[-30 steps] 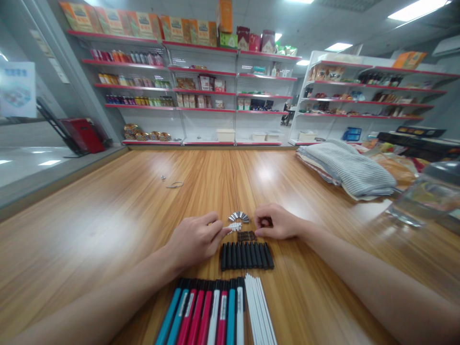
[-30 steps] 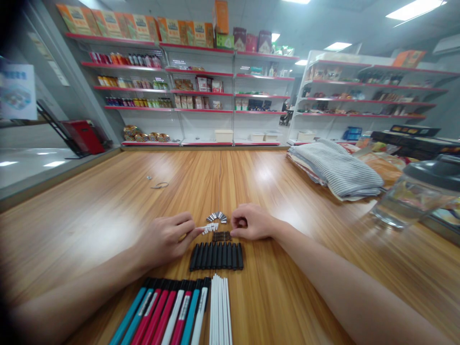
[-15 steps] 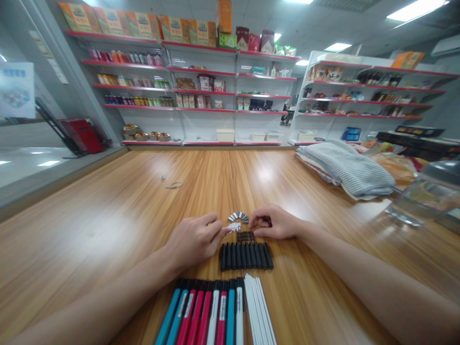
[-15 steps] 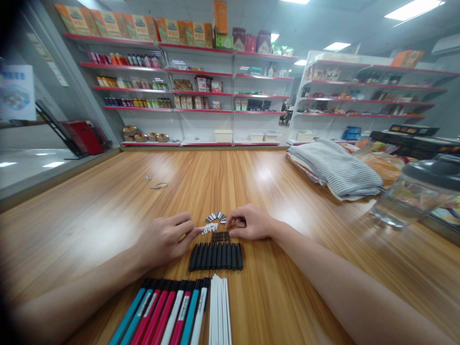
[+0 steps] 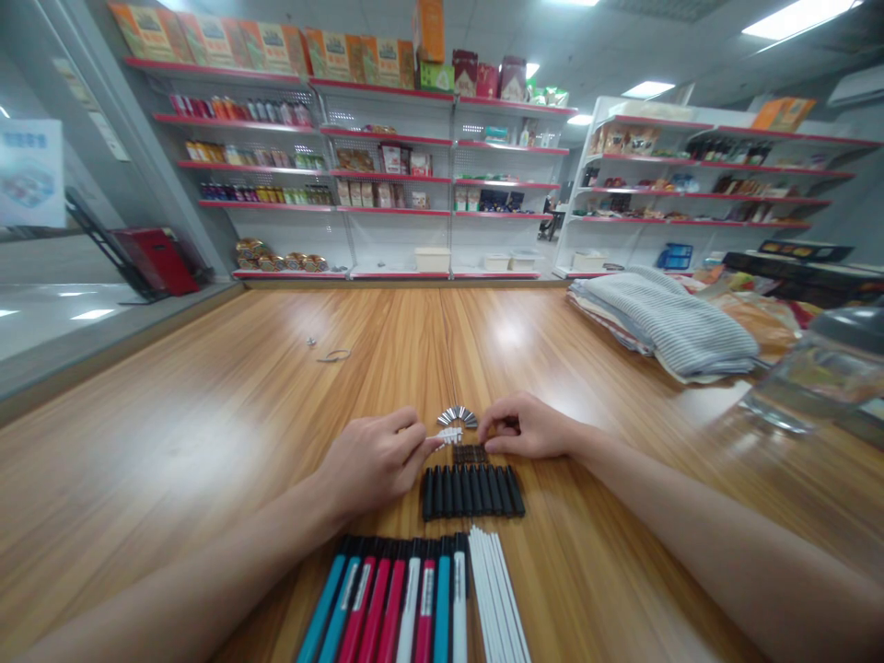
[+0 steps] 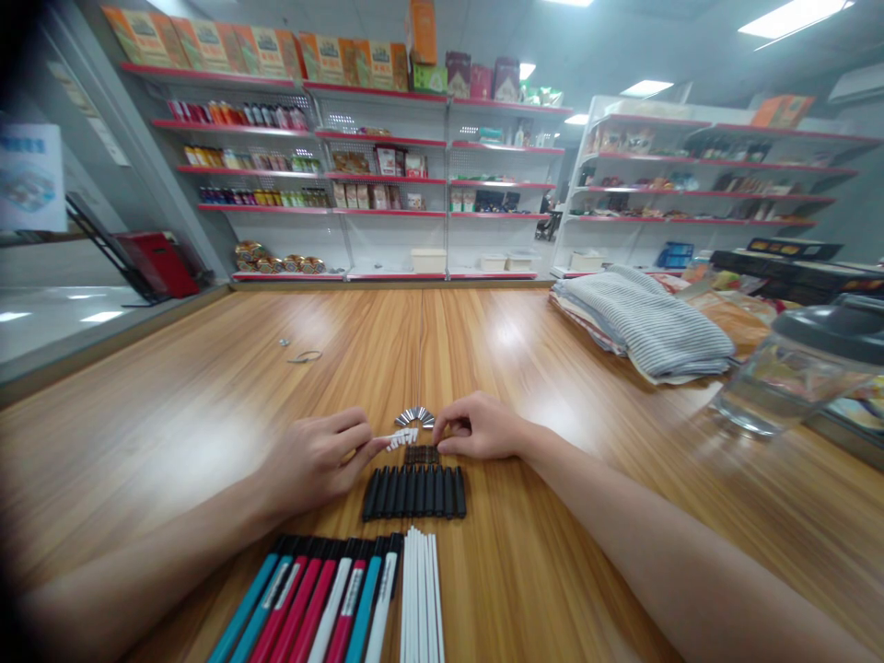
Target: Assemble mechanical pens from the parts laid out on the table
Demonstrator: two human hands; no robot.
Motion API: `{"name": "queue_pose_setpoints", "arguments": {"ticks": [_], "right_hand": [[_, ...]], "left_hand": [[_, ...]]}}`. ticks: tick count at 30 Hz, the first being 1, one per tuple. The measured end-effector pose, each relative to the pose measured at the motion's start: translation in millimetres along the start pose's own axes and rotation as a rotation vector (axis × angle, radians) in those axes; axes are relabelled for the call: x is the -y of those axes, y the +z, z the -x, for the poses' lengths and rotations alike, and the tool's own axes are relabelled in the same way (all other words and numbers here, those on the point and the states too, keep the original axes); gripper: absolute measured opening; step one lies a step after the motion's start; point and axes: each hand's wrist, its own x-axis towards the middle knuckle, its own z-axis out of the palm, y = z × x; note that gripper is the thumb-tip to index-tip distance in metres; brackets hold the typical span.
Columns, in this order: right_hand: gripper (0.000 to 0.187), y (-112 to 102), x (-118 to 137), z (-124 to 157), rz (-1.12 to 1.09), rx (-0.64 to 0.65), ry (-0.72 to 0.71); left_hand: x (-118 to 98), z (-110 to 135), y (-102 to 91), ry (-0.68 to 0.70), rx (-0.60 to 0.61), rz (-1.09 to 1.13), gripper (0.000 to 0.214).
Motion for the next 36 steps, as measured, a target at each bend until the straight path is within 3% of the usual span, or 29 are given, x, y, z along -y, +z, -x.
{"name": "queue_pose_setpoints", "arguments": {"ticks": [7, 13, 17, 27, 36], "right_hand": [[0.021, -3.1, -0.7, 0.0, -0.151, 0.043, 0.043], [0.015, -24.0, 3.5, 1.8, -0.256, 0.254, 0.082], [0.018, -30.9, 10.3, 0.8, -0.185, 0.366, 0.035], [0.033, -28.8, 20.2, -0.1, 0.047, 0.417, 0.062], [0.032, -25.1, 20.4, 0.4, 0.13, 0.391, 0.031]], "left_hand": [[0.8, -1.4, -0.3, 0.004, 0.003, -0.002, 0.034], [1.0, -0.9, -0.2, 0.001, -0.001, 0.005, 0.034], [0.8, -0.3, 0.4, -0.004, 0.008, -0.002, 0.034], [0.7, 0.3, -0.2, -0.001, -0.004, -0.002, 0.033], [0.0, -1.2, -0.3, 0.018, -0.054, 0.014, 0.033]]}}
